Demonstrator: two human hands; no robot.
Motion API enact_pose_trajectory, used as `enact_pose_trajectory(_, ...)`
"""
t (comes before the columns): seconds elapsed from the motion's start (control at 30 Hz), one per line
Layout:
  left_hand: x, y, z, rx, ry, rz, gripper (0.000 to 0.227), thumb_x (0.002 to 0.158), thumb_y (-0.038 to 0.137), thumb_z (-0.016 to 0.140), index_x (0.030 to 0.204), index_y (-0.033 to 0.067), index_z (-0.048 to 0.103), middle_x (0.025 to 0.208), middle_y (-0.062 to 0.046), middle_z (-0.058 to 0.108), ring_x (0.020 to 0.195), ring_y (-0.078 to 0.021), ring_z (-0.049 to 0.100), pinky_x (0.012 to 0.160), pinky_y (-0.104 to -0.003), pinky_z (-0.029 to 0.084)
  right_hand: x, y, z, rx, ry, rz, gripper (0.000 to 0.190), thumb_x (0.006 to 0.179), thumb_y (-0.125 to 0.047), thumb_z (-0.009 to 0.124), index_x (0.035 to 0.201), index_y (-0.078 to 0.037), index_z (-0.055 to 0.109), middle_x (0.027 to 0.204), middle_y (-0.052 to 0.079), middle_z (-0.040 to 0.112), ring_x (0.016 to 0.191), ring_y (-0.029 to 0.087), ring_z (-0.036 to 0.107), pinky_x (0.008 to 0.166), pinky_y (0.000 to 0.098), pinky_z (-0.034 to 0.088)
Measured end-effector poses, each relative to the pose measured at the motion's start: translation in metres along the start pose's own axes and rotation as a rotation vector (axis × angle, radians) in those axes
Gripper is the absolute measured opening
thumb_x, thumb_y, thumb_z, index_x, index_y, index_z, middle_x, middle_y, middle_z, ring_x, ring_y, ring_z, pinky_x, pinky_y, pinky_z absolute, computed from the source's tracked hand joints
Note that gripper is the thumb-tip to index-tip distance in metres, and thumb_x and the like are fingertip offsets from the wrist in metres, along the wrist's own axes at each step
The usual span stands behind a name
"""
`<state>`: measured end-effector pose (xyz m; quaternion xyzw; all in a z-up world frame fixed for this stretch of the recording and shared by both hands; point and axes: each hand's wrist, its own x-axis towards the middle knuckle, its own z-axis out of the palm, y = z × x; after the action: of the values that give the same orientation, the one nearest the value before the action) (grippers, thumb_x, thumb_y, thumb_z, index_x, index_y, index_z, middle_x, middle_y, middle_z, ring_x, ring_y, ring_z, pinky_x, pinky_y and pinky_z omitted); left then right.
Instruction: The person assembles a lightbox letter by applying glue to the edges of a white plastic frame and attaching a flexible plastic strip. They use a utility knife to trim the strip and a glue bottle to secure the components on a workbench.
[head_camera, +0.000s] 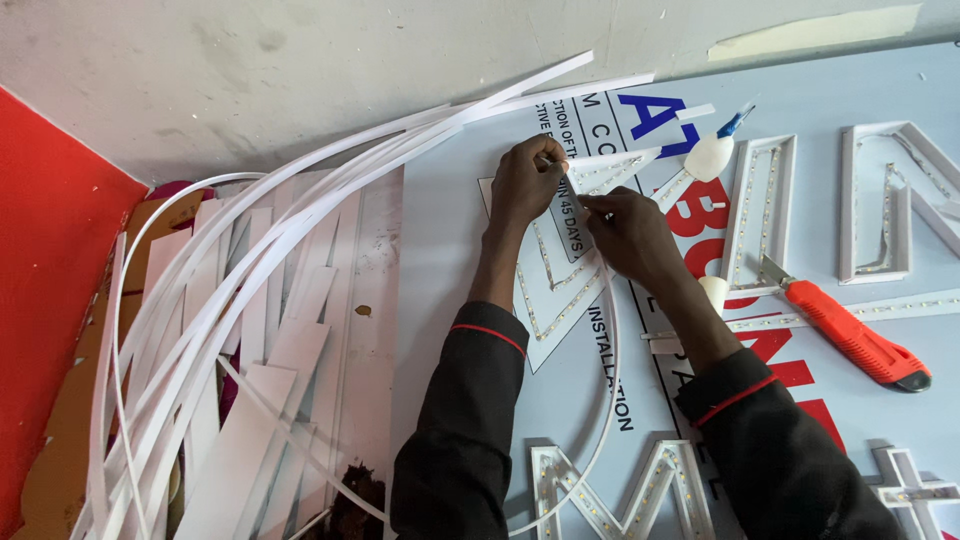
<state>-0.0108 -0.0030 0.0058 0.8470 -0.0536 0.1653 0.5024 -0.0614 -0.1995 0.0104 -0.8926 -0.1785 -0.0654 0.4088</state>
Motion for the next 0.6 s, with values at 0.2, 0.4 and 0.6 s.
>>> enact_pose_trajectory(0.2,0.003,-0.002,0.002,0.002,-0.006,-0.017,0.011,0.101,0.011,0.077,0.107,0.02,0.08,0.11,-0.007,0.084,0.101,-0.0292,0.082,0.093,-0.059,0.064,-0.003,-0.003,-0.001,0.069,0.03,-0.018,0.036,0.103,-0.001,0.068,0.134,-0.005,0.086,0.104,0.033,0.077,0.091,0.05,0.079,0.068,0.0517,0.059)
enact_pose_trajectory(0.4,-0.001,0.0,0.0,-0.019,0.004,0.029,0.012,0.103,0.007,0.074,0.107,0.0158,0.079,0.111,-0.013,0.082,0.101,-0.0322,0.082,0.089,-0.061,0.065,0.003,0.017,0.009,0.071,0.063,-0.027,0.036,0.105,-0.002,0.069,0.134,-0.011,0.087,0.105,0.03,0.078,0.086,0.041,0.077,0.064,0.0471,0.055)
enact_pose_trajectory(0.6,0.0,0.001,0.001,0.005,0.009,0.024,0.014,0.102,0.007,0.075,0.108,0.0175,0.08,0.113,-0.009,0.082,0.101,-0.0281,0.082,0.09,-0.058,0.066,0.004,0.017,0.01,0.016,0.075,-0.06,0.036,0.103,-0.001,0.071,0.134,-0.01,0.088,0.105,0.028,0.079,0.083,0.04,0.077,0.061,0.0472,0.055)
